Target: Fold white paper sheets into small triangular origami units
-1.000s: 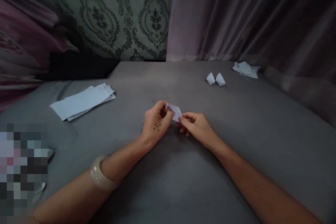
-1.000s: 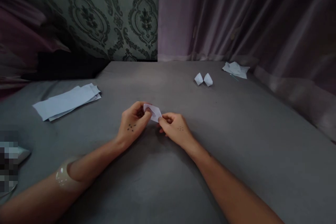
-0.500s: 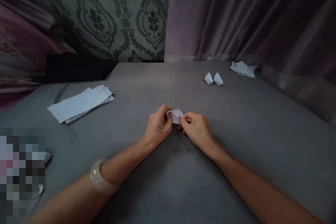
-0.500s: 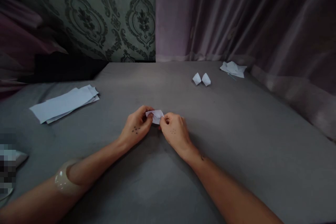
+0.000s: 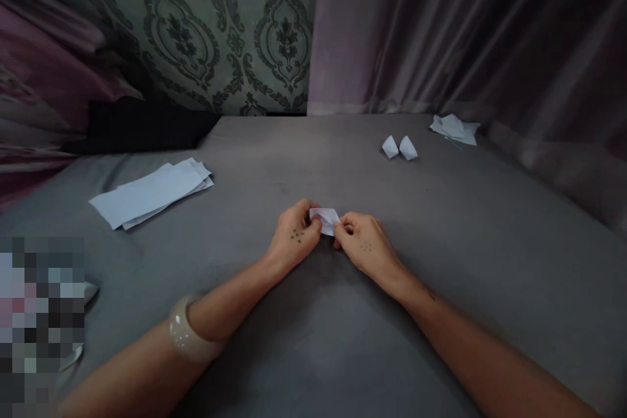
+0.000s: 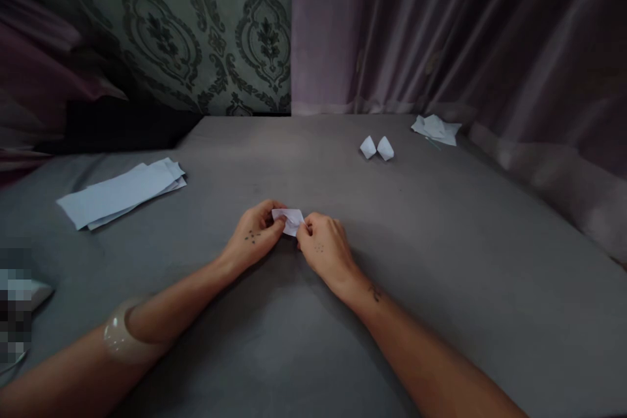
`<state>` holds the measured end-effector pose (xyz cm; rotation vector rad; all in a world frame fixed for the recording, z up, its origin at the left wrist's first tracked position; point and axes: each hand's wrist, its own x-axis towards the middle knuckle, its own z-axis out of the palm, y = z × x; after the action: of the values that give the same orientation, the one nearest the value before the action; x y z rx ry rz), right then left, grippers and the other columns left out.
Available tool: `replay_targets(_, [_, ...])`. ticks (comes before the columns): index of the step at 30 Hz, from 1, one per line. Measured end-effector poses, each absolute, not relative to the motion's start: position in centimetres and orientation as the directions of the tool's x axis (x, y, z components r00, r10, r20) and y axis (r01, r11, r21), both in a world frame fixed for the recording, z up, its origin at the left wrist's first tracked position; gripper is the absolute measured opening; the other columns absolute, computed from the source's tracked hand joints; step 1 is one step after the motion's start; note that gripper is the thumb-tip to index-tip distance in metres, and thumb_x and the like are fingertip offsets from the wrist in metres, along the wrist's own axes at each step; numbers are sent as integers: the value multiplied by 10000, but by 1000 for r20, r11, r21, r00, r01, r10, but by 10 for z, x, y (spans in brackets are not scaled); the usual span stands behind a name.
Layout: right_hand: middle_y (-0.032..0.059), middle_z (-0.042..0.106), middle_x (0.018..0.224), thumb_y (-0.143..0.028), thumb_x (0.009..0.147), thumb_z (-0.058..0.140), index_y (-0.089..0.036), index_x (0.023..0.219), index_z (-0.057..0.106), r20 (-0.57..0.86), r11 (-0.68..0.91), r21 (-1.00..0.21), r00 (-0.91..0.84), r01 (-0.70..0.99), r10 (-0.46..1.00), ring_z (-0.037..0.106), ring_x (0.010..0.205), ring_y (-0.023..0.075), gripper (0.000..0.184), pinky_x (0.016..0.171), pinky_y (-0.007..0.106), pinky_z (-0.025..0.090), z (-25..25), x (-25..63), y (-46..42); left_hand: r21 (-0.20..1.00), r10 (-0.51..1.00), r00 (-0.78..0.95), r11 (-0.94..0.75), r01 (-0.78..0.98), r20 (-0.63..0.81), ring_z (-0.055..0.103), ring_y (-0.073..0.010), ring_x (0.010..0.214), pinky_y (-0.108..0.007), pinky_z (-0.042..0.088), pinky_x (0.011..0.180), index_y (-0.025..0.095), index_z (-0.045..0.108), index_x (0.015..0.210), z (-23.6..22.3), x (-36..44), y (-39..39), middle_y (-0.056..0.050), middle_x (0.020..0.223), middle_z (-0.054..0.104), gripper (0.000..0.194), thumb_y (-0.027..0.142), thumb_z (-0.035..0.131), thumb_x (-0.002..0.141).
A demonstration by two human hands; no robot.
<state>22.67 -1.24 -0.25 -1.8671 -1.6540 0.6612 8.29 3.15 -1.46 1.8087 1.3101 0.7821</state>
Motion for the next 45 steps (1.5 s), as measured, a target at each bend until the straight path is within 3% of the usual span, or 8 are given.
replay_targets(6, [18, 661, 572, -223, 839, 469, -188, 630, 618, -30, -109, -671, 120, 734, 992, 509, 428, 108, 259, 472, 238, 317, -2, 226, -12, 838, 959, 282, -166, 520, 15, 565, -139, 634, -232, 406, 574, 152, 623, 933, -15, 83, 33, -14, 693, 618, 216, 203, 463, 796])
replay_targets(11, [16, 665, 571, -227, 822, 473, -184, 646, 631, -73, -152, -750, 147, 644, 986, 539, 428, 104, 240, 435, 215, 340, -6, 228, -11, 837, 963, 270, -163, 523, 19, 575, -143, 652, -240, 425, 593, 150, 616, 939, -15, 84, 33, -22, 705, 626, 209, 207, 469, 802])
replay_targets(18, [10, 668, 571, -202, 779, 499, -176, 688, 626, -158, -233, -838, 189, 494, 969, 557, 413, 98, 158, 373, 185, 367, -10, 227, -10, 896, 964, 266, -116, 430, -3, 587, -129, 607, -209, 428, 515, 154, 608, 908, -19, 84, 34, -31, 724, 645, 175, 176, 516, 761])
replay_targets(23, [6, 657, 560, -208, 791, 508, -167, 711, 629, -145, -214, -858, 180, 468, 973, 555, 408, 89, 151, 390, 177, 401, -7, 223, -12, 931, 952, 282, 6, 365, -117, 595, -128, 532, -199, 421, 428, 146, 570, 953, -24, 86, 34, -24, 699, 642, 216, 170, 532, 742])
replay_targets(31, [6, 663, 574, -189, 782, 522, -168, 734, 621, -171, -231, -869, 171, 439, 970, 577, 429, 94, 112, 379, 168, 410, -4, 220, -14, 970, 940, 281, 142, 197, -195, 563, -105, 475, -186, 428, 380, 114, 542, 851, -14, 92, 31, -6, 621, 598, 142, 105, 536, 710])
replay_targets(39, [10, 665, 582, -194, 806, 531, -158, 827, 612, -187, -221, -890, 121, 400, 975, 575, 411, 91, 92, 357, 158, 411, -7, 220, -12, 964, 943, 285, 100, 247, -171, 579, -120, 490, -185, 427, 389, 128, 571, 836, -19, 88, 33, -6, 588, 600, 140, 117, 514, 709])
replay_targets(42, [11, 655, 574, -294, 862, 506, -156, 908, 589, -217, -223, -915, 55, 337, 975, 564, 394, 98, 168, 331, 166, 391, -8, 224, -9, 962, 948, 295, 37, 270, -119, 581, -111, 501, -167, 408, 393, 131, 578, 858, -24, 85, 35, -16, 627, 619, 155, 126, 511, 718])
replay_targets(45, [25, 653, 582, -439, 933, 363, -149, 972, 565, -238, -246, -929, 62, 276, 969, 565, 406, 114, 356, 331, 187, 373, -2, 232, -7, 956, 955, 279, 14, 292, -99, 578, -102, 493, -161, 399, 391, 133, 580, 904, -28, 82, 39, -26, 672, 635, 180, 156, 512, 739])
